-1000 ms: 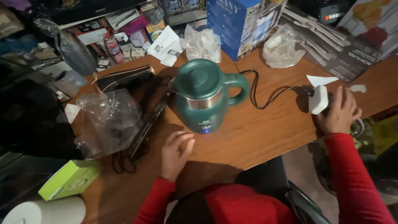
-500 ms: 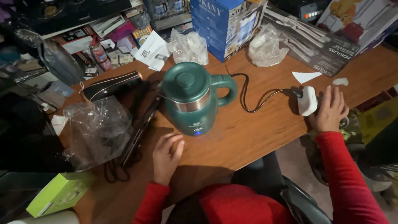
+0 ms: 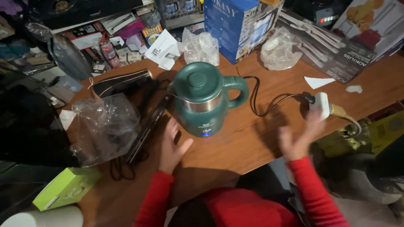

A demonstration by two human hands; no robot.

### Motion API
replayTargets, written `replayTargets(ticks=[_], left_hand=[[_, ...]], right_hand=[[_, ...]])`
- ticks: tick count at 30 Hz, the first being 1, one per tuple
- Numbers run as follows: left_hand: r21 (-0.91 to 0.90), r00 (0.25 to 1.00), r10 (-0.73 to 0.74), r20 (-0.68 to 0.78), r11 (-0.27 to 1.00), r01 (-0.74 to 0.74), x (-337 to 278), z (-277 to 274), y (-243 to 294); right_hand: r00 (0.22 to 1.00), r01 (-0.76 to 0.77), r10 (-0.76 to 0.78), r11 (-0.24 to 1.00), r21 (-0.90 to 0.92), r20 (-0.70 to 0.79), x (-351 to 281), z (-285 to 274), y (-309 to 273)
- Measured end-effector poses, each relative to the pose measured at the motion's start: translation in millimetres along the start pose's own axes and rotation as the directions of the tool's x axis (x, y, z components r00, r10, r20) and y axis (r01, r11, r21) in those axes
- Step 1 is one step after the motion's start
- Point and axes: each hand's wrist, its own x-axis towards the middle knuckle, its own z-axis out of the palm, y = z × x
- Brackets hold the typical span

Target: Unboxing, inspecting, and repacking a small electric kettle or milk frother at a desk

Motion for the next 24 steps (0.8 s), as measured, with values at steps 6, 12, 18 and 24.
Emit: replayTargets(ticks=[6, 12, 18, 24], left_hand=[[-0.073, 0.989, 0.051, 0.138, 0.996, -0.041, 33, 2, -19], [0.009, 0.971, 0.114, 0.209, 0.993, -0.119, 47, 2, 5], [0.070, 0.969, 0.133, 0.208, 0.986, -0.151, 51, -1, -16], [0.057, 0.976, 0.132, 0.171, 0.988, -0.144, 52, 3, -5]], right_hand=[[0.878, -0.335, 0.069, 0.796, 0.504, 0.474, -8, 55, -93], [0.734, -0.524, 0.035, 0.664, 0.533, 0.679, 21, 81, -125], [0.775, -0.507, -0.002, 0.595, 0.624, 0.632, 23, 107, -120], [0.792, -0.549, 0.034, 0.477, 0.686, 0.610, 15, 117, -117]])
